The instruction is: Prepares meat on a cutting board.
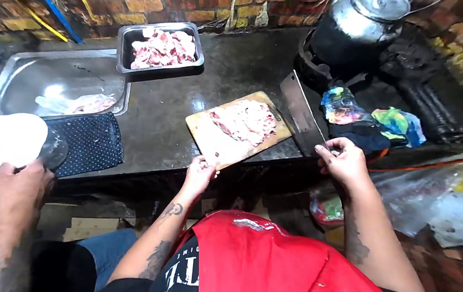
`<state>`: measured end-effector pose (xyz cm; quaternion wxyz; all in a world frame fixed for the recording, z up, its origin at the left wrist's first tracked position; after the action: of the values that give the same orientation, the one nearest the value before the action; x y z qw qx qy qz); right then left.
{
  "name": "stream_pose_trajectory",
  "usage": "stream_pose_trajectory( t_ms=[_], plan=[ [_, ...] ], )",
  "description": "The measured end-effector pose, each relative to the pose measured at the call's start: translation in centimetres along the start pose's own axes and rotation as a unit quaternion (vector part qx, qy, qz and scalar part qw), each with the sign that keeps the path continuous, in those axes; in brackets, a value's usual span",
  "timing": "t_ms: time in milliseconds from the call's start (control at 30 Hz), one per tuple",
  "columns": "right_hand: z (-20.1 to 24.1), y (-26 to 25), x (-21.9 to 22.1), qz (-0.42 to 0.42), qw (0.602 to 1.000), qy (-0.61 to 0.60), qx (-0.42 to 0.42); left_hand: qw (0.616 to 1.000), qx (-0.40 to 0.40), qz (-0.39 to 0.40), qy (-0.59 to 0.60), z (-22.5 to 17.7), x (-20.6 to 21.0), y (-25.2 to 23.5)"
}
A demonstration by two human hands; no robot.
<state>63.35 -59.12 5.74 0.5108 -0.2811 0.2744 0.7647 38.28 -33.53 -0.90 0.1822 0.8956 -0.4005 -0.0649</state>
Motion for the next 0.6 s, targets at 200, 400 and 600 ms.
stream_pose_trajectory(
  t_ms=[200,400,600],
  plan=[
    [-1.0,-2.1,-1.7,0.036,0.999,-0.03,-0.013,0.973,-0.031,0.037,-0.225,-2.2,2.0,-1.1],
    [-3.0,-4.9,-3.5,0.071,0.994,-0.061,-0.059,0.841,0.176,-0.069,-0.507,-7.5,3.6,-4.9],
    [-5.0,-6.7,-4.7,0.105,0.982,-0.102,-0.122,0.739,0.375,0.007,-0.56,-7.1,7.2,-11.9]
  ],
)
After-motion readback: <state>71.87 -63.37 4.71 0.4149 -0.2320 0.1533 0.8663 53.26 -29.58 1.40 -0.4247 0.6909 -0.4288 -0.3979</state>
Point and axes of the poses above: each hand's wrist, its own y-axis away from the middle knuckle, its own x-axis out of the palm, z = x × y, the point moved 4 cm from there along -y, towards the middle knuckle, and after that the axes turned 1 degree about y, right-handed, at the moved point
